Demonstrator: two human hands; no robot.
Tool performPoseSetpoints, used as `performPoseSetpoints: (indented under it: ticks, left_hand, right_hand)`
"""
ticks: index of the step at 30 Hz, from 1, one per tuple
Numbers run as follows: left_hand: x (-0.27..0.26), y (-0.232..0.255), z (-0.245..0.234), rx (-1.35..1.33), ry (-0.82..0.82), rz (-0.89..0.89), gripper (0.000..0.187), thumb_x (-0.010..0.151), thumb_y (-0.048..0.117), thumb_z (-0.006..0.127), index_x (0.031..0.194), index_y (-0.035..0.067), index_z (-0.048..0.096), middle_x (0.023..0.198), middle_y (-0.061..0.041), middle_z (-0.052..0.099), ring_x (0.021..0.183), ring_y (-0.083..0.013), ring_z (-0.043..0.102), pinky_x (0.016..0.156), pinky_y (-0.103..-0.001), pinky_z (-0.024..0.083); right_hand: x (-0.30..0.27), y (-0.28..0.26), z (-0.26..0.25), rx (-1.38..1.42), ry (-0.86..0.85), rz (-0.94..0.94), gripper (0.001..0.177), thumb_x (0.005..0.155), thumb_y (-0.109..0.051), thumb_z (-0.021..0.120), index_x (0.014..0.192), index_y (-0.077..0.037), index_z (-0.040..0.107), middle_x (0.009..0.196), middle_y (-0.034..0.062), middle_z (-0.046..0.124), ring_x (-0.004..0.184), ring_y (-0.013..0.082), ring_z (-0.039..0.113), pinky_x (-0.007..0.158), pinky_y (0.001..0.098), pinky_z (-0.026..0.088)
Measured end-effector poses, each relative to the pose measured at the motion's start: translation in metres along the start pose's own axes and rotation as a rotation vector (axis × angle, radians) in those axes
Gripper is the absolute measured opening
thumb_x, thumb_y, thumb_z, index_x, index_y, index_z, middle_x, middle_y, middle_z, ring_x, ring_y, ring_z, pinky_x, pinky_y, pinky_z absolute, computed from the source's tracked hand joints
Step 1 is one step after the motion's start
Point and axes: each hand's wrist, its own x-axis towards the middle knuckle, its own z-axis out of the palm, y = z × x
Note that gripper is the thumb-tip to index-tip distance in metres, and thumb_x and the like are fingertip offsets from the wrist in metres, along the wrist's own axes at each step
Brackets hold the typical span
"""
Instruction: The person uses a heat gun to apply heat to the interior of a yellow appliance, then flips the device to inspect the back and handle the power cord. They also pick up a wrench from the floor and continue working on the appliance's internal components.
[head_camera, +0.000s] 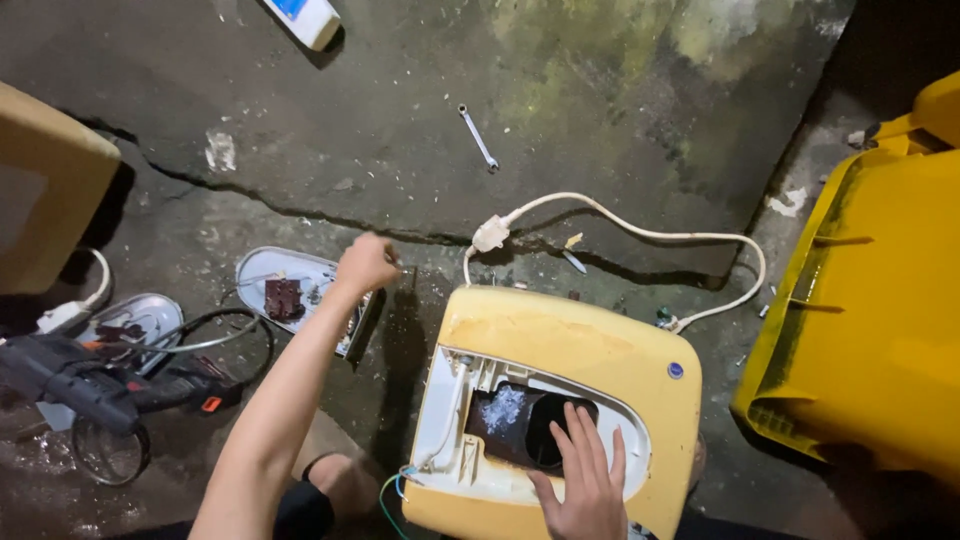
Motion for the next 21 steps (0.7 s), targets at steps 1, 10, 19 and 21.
performPoseSetpoints:
  ticks: [1,10,19,21]
  left_hand:
    - [-0.007,0.001,-0.001,-0.153,0.174,0.081,0.026,0.07,0.013,0.072,0.094,0.006,0.075,0.099,-0.013,0.069,0.086,-0.0298,0.067,0.078,-0.039,0.056]
    - [0.013,0.046,0.06,-1.166,0.818,0.121,0.018,0.091,0.012,0.074,0.095,0.009,0.057,0.086,0.001,0.064,0.077,-0.011,0.058,0.074,-0.025,0.047]
    - [0.049,0.029,0.041,-1.531,1.011,0.054,0.03,0.09,0.016,0.081,0.073,0.016,0.057,0.06,0.006,0.056,0.05,-0.0057,0.048,0.048,-0.021,0.039]
    - [0.039,0.039,0.013,-1.548,1.011,0.133,0.031,0.091,0.013,0.08,0.071,0.015,0.056,0.06,0.005,0.057,0.05,-0.0062,0.049,0.049,-0.021,0.04]
  right_hand:
    - [0.001,-0.002,-0.003,-0.009,0.003,0.008,0.06,0.088,-0.044,0.063,0.132,-0.003,0.059,0.158,0.0152,0.047,0.151,0.0295,0.038,0.125,0.0621,0.014]
    - [0.0,0.001,0.001,0.017,-0.002,-0.008,0.062,0.089,-0.045,0.063,0.132,-0.001,0.058,0.157,0.0189,0.047,0.151,0.0324,0.038,0.124,0.0643,0.013]
    - [-0.007,0.008,0.009,0.008,-0.037,0.021,0.063,0.09,-0.049,0.059,0.135,-0.005,0.058,0.158,0.0165,0.047,0.152,0.0312,0.037,0.124,0.0665,0.012]
    - [-0.005,0.009,0.011,0.014,-0.038,0.043,0.064,0.093,-0.055,0.053,0.134,-0.006,0.059,0.157,0.016,0.047,0.151,0.0308,0.037,0.124,0.0668,0.013]
